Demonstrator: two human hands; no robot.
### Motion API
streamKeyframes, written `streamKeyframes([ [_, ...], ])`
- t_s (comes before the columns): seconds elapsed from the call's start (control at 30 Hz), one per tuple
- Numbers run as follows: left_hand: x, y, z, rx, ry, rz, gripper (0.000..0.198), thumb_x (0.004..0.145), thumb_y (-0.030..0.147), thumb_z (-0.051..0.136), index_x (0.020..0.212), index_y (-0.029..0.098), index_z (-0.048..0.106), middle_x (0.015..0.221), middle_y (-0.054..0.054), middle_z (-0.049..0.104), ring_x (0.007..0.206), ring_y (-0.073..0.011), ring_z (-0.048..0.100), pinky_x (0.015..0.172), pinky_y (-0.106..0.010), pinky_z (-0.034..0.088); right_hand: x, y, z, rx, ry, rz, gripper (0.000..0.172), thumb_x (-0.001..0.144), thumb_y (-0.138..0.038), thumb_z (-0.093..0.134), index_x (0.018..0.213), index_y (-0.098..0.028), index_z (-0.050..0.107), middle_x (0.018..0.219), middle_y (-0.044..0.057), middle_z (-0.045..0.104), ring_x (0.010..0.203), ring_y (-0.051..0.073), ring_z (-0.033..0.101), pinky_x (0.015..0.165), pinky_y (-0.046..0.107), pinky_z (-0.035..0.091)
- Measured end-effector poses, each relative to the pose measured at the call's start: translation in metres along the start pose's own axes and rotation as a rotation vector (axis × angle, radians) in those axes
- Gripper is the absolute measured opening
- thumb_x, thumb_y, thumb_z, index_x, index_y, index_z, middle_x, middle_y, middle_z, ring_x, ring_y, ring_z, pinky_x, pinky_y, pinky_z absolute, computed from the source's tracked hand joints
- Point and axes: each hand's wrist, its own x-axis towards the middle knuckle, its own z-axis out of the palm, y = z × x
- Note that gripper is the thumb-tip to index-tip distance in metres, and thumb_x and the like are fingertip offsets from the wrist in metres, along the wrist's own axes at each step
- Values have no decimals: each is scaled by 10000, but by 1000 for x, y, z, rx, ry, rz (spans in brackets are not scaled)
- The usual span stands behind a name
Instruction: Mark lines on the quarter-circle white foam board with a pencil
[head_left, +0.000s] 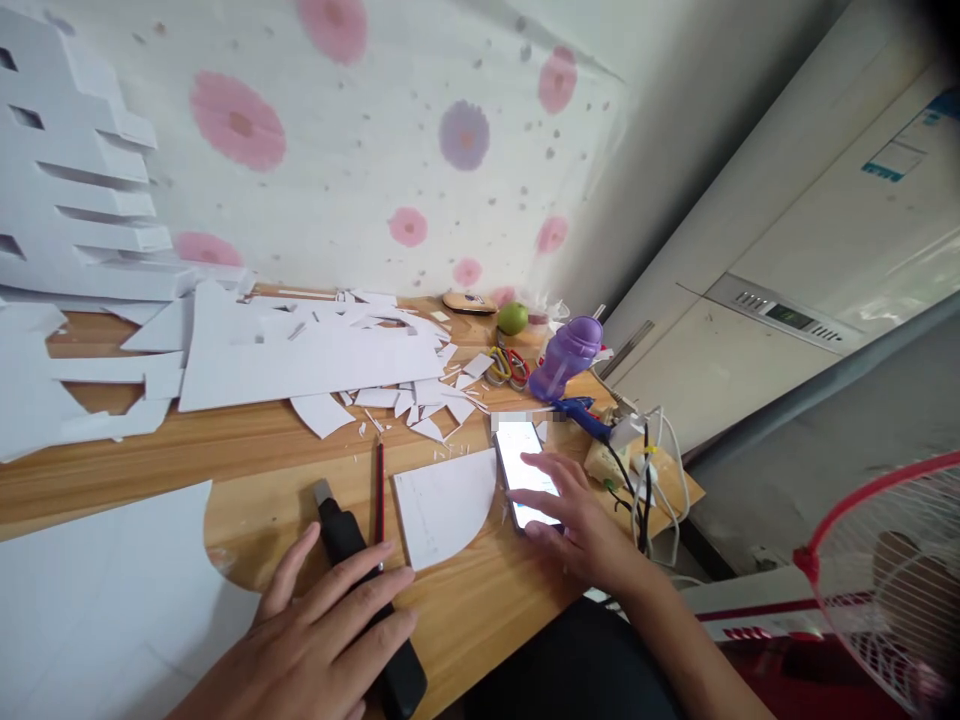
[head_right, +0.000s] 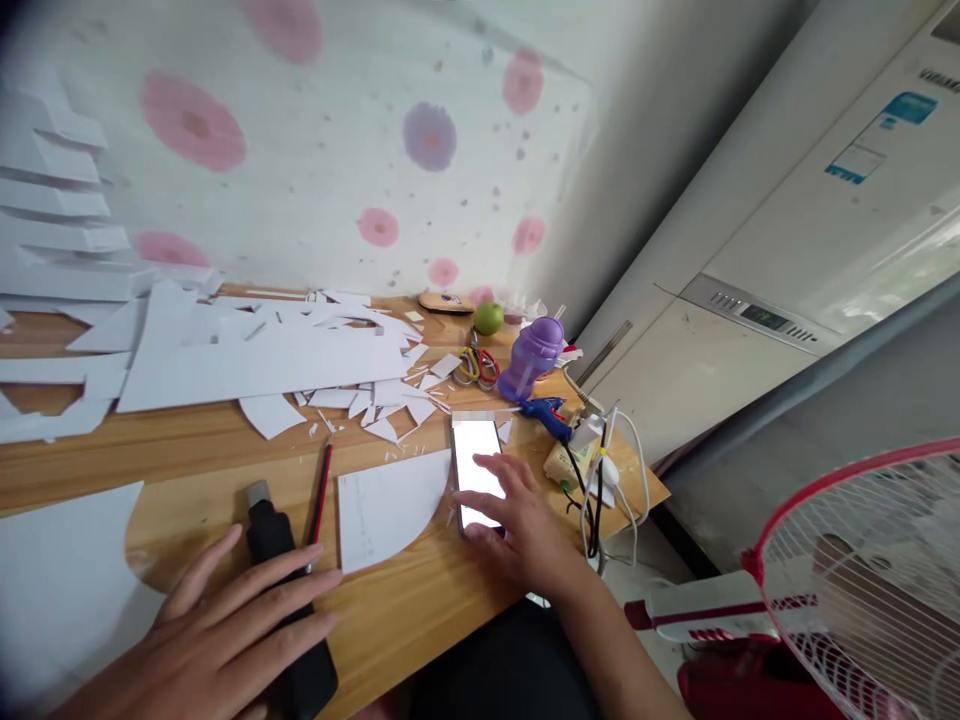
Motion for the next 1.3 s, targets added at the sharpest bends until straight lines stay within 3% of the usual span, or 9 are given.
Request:
streamKeyframes([
  [0.17, -1, -2, 1, -3, 1, 1, 572, 664, 76, 455, 1138, 348, 626, 1274, 103, 666, 1266, -158, 510, 1246, -439, -42, 0, 5, -1, -18, 25, 30, 246, 951, -360, 560, 1149, -317, 700, 1425, 100, 496, 1314, 343, 408, 1025, 582, 421],
  [0.3, -1, -1, 0, -13, -7, -8, 530, 702, 101, 470, 1141, 351, 629, 1288, 91, 660, 1262, -173, 520, 1250, -446, -46, -8, 13, -3, 34, 227, 51, 171, 944, -271, 552, 1003, -267, 712, 1267, 107, 623, 1211, 315, 518, 983, 537, 457],
  [0.4, 0, 1, -2, -19, -11, -23, 519, 710, 95, 476, 1136, 348, 632, 1280, 81, 664, 1248, -183, 536, 1247, -454, -51, -16, 12, -7, 125, 349, 78, 172, 947, -207, 520, 1006, -255, 674, 1050, 88, 696, 1045, 263, 615, 898, 450, 508],
  [0.6, 1, 4, -3, -25, -5, -30, 470, 757, 125, 478, 1140, 348, 635, 1277, 80, 663, 1248, -178, 530, 1245, -452, -59, -26, -4, -15, 222, 284, 85, 162, 938, -187, 524, 914, -241, 675, 906, 57, 676, 949, 216, 644, 811, 330, 523],
  [0.9, 2, 3, -4, 5, 29, 34, 410, 776, 180, 525, 1144, 326, 631, 1239, 75, 679, 1230, -174, 526, 1245, -423, -79, -20, -8, -13, 176, 161, 128, 185, 960, -203, 484, 969, -227, 666, 948, 68, 672, 924, 208, 638, 815, 340, 517],
  [1.17, -1, 5, 1, -23, 21, -40, 424, 787, 148, 487, 1126, 349, 643, 1244, 81, 675, 1252, -173, 522, 1248, -444, -47, -25, 0, -12, -32, 281, 217, 201, 959, -228, 468, 869, -228, 648, 796, 52, 674, 788, 220, 631, 715, 358, 501],
  [1.3, 0, 4, 3, -27, 40, -18, 470, 763, 118, 457, 1128, 348, 643, 1240, 84, 679, 1255, -167, 519, 1249, -439, -28, -23, 0, -11, -4, 354, 182, 149, 953, -201, 479, 920, -231, 621, 865, 60, 695, 832, 222, 645, 738, 363, 516],
])
